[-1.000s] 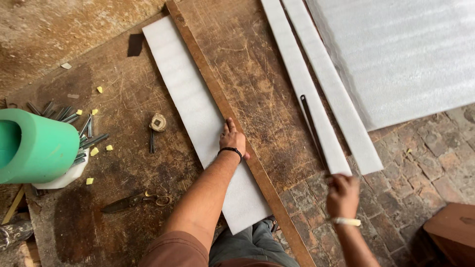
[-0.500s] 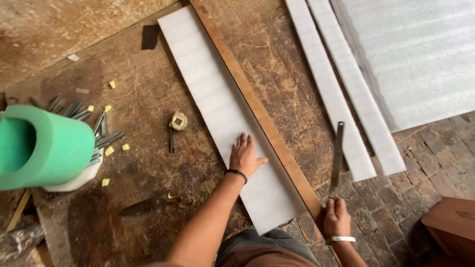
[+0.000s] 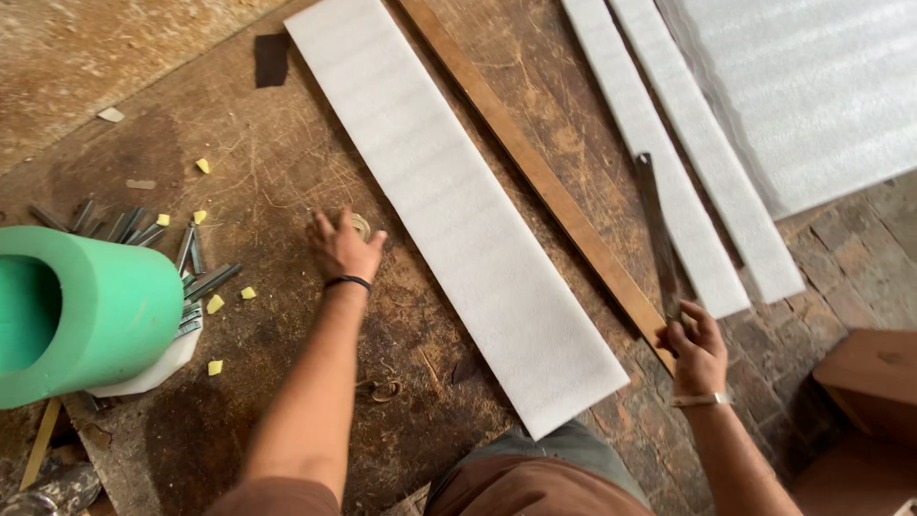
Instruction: The person uses a wooden straightedge and a utility knife to cut a long strip of white foam sheet on a wooden workbench. They repeatedly measure, align, and cut the foam into smaller sections.
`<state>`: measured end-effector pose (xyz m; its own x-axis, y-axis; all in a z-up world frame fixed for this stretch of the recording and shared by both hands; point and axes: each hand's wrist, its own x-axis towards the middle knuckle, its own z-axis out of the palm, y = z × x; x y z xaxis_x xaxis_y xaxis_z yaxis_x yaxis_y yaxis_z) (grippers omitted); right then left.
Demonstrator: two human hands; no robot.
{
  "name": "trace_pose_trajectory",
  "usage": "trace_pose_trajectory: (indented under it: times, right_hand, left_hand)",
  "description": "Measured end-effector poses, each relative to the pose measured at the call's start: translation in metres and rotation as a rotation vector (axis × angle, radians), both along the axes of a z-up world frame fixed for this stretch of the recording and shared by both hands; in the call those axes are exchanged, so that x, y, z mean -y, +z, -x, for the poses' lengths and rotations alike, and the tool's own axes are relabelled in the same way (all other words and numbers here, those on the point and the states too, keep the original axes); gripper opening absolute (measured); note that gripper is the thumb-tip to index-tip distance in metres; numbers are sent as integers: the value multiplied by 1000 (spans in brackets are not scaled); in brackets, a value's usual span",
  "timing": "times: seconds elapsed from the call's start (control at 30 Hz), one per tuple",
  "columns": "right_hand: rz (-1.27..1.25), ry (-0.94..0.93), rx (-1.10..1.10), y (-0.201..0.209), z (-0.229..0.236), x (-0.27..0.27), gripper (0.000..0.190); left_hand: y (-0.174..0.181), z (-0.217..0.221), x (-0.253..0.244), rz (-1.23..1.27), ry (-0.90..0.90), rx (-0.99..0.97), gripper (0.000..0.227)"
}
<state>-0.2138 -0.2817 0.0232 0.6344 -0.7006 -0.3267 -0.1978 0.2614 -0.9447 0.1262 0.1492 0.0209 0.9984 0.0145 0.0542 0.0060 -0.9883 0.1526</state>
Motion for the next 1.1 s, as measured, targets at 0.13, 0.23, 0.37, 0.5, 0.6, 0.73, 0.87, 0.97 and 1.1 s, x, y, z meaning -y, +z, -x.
trace_pose_trajectory:
  times: [0.13, 0.23, 0.37, 0.5, 0.6, 0.73, 0.87, 0.97, 1.1]
  right_hand:
    - [-397, 87, 105, 31, -24, -48, 17]
    - [-466, 261, 228, 41, -47, -64, 32]
    - [-413, 302, 95, 59, -74, -75, 9]
    - [-143, 487, -588, 62, -103, -104, 17]
    - [-161, 671, -618, 52, -123, -115, 16]
    - [-398, 763, -464, 38, -134, -95, 25]
    - [-556, 755, -414, 30, -135, -82, 19]
    - [-561, 704, -383, 27, -150, -88, 17]
    - [-512, 732, -402, 29, -157, -88, 18]
  left_hand:
    - [-12, -21, -28, 109, 77, -462, 82]
    - [-11, -9, -24, 213, 61, -458, 78]
    - [6, 41, 16, 727, -49, -413, 51]
    - [11, 129, 83, 1025, -189, -752, 56]
    - [14, 157, 124, 1122, -255, -792, 59]
    - [29, 162, 142, 1020, -278, -758, 66]
    - [46, 162, 144, 786, -314, -763, 81]
    - [54, 151, 146, 676, -290, -670, 86]
    - [56, 144, 158, 599, -272, -674, 78]
